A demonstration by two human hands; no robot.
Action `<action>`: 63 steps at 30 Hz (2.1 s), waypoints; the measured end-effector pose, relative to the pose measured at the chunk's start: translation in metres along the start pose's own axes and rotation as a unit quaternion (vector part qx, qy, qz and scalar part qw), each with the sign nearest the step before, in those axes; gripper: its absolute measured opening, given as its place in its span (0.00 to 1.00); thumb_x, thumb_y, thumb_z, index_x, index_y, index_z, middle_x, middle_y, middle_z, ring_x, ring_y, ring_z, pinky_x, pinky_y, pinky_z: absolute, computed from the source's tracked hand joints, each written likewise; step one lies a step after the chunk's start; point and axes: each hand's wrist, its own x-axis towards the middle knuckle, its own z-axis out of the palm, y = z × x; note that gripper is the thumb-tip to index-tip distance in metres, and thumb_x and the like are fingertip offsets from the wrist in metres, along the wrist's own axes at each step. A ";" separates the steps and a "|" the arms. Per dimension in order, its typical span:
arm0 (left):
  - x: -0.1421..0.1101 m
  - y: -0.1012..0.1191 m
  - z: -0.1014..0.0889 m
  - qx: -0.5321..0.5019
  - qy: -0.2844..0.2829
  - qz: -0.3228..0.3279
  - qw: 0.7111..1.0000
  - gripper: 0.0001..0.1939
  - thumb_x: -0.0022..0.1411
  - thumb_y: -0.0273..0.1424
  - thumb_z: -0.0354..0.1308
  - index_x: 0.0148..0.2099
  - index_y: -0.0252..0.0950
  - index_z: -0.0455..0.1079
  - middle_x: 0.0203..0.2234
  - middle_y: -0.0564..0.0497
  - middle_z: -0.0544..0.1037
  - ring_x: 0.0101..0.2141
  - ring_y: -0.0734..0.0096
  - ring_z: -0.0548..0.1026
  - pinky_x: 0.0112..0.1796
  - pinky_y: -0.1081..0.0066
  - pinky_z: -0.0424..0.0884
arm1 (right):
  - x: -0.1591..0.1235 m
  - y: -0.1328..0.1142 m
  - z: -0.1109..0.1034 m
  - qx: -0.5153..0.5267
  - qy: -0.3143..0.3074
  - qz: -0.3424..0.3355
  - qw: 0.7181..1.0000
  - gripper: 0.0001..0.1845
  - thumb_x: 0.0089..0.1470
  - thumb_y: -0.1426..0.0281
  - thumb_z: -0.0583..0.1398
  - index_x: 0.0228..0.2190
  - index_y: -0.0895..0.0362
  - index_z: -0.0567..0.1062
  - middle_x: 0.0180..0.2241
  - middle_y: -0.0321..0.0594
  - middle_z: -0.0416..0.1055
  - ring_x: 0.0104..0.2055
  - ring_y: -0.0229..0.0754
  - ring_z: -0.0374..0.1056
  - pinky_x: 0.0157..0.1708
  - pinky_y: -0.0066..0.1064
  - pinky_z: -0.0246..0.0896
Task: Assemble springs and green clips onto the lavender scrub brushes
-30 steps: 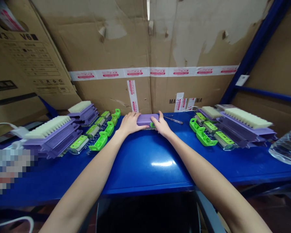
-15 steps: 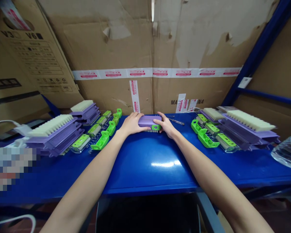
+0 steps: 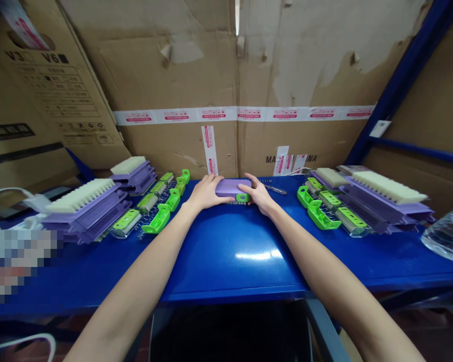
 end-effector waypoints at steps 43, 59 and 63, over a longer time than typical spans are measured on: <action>-0.001 0.003 0.003 0.028 0.039 0.024 0.999 0.41 0.50 0.61 0.54 0.55 0.35 0.65 0.45 0.43 0.71 0.47 0.56 0.68 0.47 0.63 0.64 | 0.004 -0.004 -0.003 -0.020 0.007 0.029 0.999 0.29 0.51 0.64 0.61 0.54 0.57 0.65 0.48 0.47 0.68 0.26 0.35 0.66 0.13 0.24 0.63; 0.004 0.027 0.000 0.116 0.078 0.092 0.986 0.32 0.62 0.55 0.43 0.43 0.31 0.73 0.38 0.39 0.75 0.43 0.54 0.70 0.44 0.60 0.60 | 0.004 -0.003 0.002 -0.050 0.017 0.015 0.998 0.27 0.53 0.64 0.60 0.53 0.59 0.66 0.49 0.48 0.69 0.31 0.37 0.69 0.15 0.22 0.64; 0.005 0.032 -0.002 0.101 0.058 0.039 0.992 0.35 0.64 0.55 0.39 0.42 0.30 0.74 0.37 0.39 0.77 0.42 0.56 0.73 0.44 0.61 0.61 | 0.003 -0.004 0.005 -0.068 0.015 0.028 0.997 0.25 0.57 0.63 0.57 0.54 0.59 0.65 0.36 0.43 0.73 0.23 0.33 0.65 0.14 0.23 0.63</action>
